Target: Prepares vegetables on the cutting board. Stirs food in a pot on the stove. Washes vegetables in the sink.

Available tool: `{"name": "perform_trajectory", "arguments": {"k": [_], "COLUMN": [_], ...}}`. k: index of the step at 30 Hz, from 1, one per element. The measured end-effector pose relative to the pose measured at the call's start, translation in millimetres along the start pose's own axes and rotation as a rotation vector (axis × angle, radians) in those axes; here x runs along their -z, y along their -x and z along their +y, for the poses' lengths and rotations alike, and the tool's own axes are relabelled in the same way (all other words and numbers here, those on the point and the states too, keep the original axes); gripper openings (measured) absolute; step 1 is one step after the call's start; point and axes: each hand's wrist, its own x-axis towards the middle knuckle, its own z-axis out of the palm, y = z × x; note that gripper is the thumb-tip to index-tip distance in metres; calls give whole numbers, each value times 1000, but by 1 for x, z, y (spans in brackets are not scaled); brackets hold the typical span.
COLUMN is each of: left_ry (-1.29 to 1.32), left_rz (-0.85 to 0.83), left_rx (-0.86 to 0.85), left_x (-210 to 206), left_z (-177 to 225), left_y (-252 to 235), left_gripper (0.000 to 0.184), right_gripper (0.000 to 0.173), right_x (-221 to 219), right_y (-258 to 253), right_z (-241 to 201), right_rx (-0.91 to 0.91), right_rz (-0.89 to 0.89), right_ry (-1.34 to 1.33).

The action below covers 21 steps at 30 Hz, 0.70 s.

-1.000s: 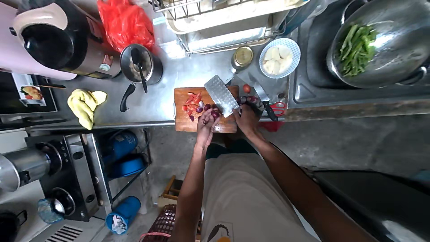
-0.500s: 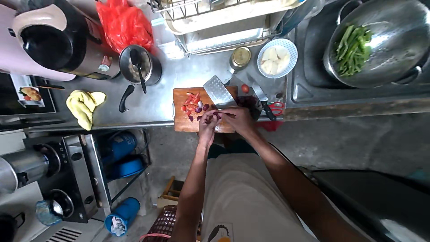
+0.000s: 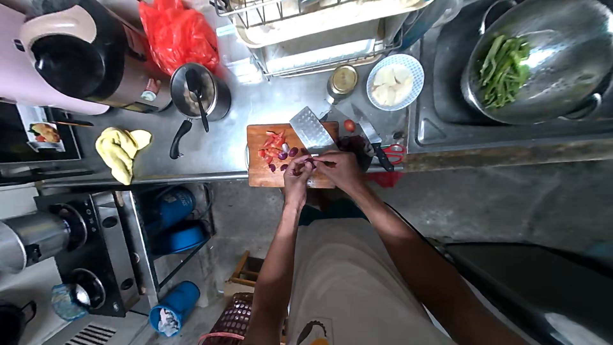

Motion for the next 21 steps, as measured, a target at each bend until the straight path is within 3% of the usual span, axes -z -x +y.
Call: {"name": "perform_trajectory", "arguments": {"k": [15,21], "left_ry": [-8,-42], "left_rz": [2,-12], "left_rx": [3,20], "left_x": [0,1], "left_z": [-1,1], "left_y": [-3,-3], "left_gripper": [31,30], "right_gripper": [18,12], "right_x": [2,5], "right_y": [-1,3], "right_z": [5,4], "right_rx": [-74,-55], "right_rz": [-42,-36], "right_ry": [-81,-68]}}
